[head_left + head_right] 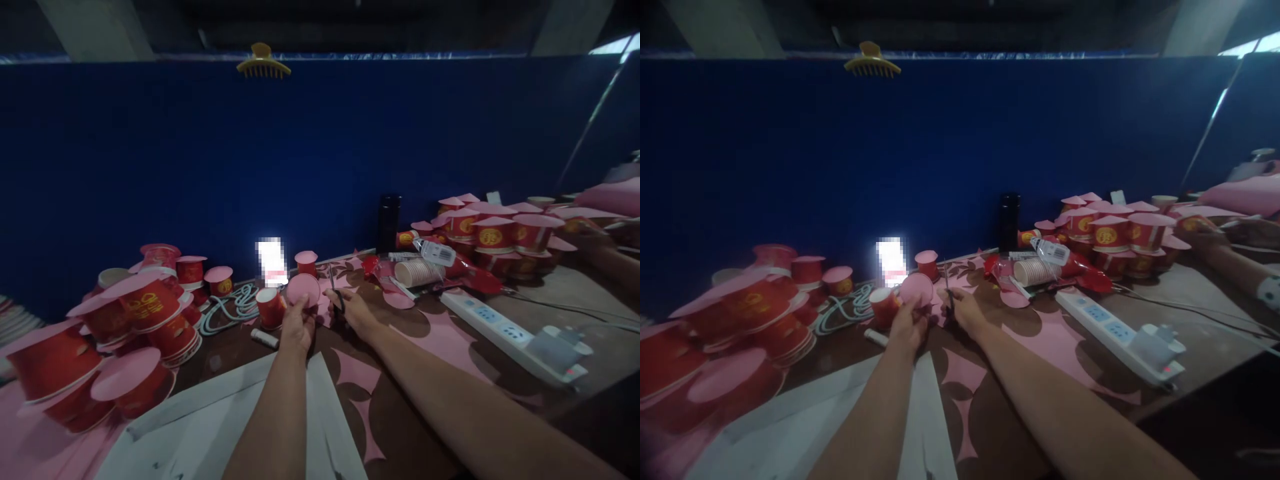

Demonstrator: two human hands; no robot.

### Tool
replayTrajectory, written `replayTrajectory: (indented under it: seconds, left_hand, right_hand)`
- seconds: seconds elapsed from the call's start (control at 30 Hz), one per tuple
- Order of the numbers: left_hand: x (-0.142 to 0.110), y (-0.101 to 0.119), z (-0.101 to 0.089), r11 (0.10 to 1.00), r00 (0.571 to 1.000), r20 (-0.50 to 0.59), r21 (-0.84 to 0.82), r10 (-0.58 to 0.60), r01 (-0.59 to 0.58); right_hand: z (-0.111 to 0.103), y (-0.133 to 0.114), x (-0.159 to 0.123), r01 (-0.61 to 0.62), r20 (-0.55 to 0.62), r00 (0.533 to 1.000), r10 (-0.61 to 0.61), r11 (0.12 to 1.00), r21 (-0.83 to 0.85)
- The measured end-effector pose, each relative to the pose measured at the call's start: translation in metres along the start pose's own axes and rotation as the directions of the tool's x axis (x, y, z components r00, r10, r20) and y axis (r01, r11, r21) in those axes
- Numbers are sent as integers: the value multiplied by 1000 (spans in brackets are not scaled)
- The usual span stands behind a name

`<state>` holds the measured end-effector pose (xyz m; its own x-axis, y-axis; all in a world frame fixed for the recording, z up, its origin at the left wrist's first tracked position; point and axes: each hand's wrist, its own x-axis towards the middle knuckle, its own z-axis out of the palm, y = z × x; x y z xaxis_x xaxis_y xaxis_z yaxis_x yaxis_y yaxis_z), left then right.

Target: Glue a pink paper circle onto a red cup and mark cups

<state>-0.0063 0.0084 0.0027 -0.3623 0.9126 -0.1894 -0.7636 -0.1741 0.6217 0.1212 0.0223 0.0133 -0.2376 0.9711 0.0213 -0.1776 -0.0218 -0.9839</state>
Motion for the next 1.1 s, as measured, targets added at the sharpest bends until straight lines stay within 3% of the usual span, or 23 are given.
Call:
replayTrajectory:
  seconds: [0.1,0.23,0.5,0.8,1.1]
  left_hand:
    - [0,0,1,1000,1000,-2,-25,17,-17]
    - [3,0,0,999,1000,-9,-20,26,-26]
    - [6,1,2,998,995,-81,-14,58,-59]
    - [5,-1,2,994,988,-110,-13,109,-111]
    - [1,0,4,994,992,-63,7,109,-109]
  right_hand:
    - [-4,4,-4,70,131,990,-60,995,-68]
    - [-11,0,-6,34,256,967,0,991,-130]
    - [-4,0,-8,-28,248,967,62,990,-139]
    - [1,0,-13,45,245,969,-6,987,-152]
    - [1,3,-15,97,274,961,-31,969,-228]
